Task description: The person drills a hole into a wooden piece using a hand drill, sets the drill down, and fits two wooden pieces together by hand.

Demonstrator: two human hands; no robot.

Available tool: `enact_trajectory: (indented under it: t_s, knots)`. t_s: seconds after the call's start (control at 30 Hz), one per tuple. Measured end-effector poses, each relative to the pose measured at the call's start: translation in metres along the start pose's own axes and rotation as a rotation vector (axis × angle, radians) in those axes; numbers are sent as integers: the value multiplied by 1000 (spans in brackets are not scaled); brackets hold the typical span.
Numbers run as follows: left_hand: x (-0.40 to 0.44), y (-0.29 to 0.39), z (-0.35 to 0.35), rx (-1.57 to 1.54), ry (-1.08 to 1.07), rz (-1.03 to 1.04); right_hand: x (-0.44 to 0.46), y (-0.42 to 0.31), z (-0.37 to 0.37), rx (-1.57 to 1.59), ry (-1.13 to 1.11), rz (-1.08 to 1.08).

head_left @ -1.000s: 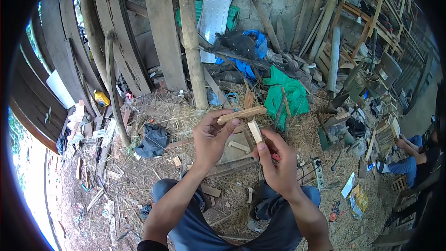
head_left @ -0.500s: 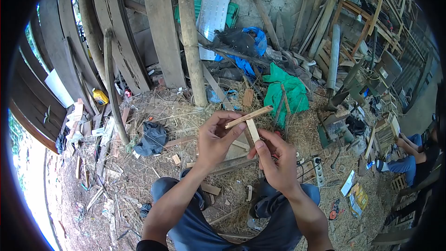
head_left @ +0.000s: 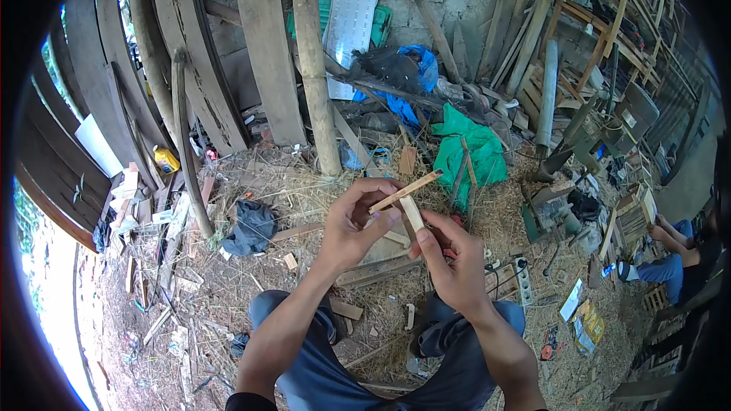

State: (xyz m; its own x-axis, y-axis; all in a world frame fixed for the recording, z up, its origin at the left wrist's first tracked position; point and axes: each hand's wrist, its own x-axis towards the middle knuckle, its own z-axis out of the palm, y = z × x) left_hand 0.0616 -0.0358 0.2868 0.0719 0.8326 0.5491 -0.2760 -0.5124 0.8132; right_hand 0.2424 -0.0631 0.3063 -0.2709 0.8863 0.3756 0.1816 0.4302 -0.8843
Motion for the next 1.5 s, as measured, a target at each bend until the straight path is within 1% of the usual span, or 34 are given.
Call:
enact_trajectory:
  t_s: [0.07,0.1,0.17,0.27,0.4,0.47,0.57,0.8,0.87,0.97,1.1,1.2,1.3,1.37,1.5]
  knots:
    - [0,4,0,-126,50,-108,1,-2,0,4,18,28]
    - [0,3,-2,-125,50,-109,1,-3,0,5,18,28]
    - [1,-4,-6,-129,100,-206,3,-4,-2,-35,15,18]
    - [1,-8,-14,-57,73,-245,3,-4,-4,-10,-7,26]
    - [6,2,-18,-69,46,-319,6,1,-8,40,-31,80]
    - [8,9,-18,-150,41,-461,6,5,-10,53,-51,76]
    - [6,1,-27,-147,5,-458,7,3,-10,49,-59,84]
    - [7,6,-25,-85,-5,-430,6,3,-10,34,-37,109]
    - [7,8,-25,-77,-48,-425,6,4,-11,14,-50,154]
    - [5,-1,-31,-109,-93,-426,7,3,-10,15,-28,133]
    - [5,-5,-29,-120,-99,-398,7,8,-11,-10,-10,132]
    - [5,-4,-29,-35,-77,-400,7,8,-10,20,18,84]
    - [5,-5,-29,-107,-70,-433,7,3,-12,-4,7,118]
    - [5,-3,-27,-230,-44,-471,8,1,-12,21,10,144]
    - [5,-2,-28,-217,-41,-469,7,1,-12,6,9,157]
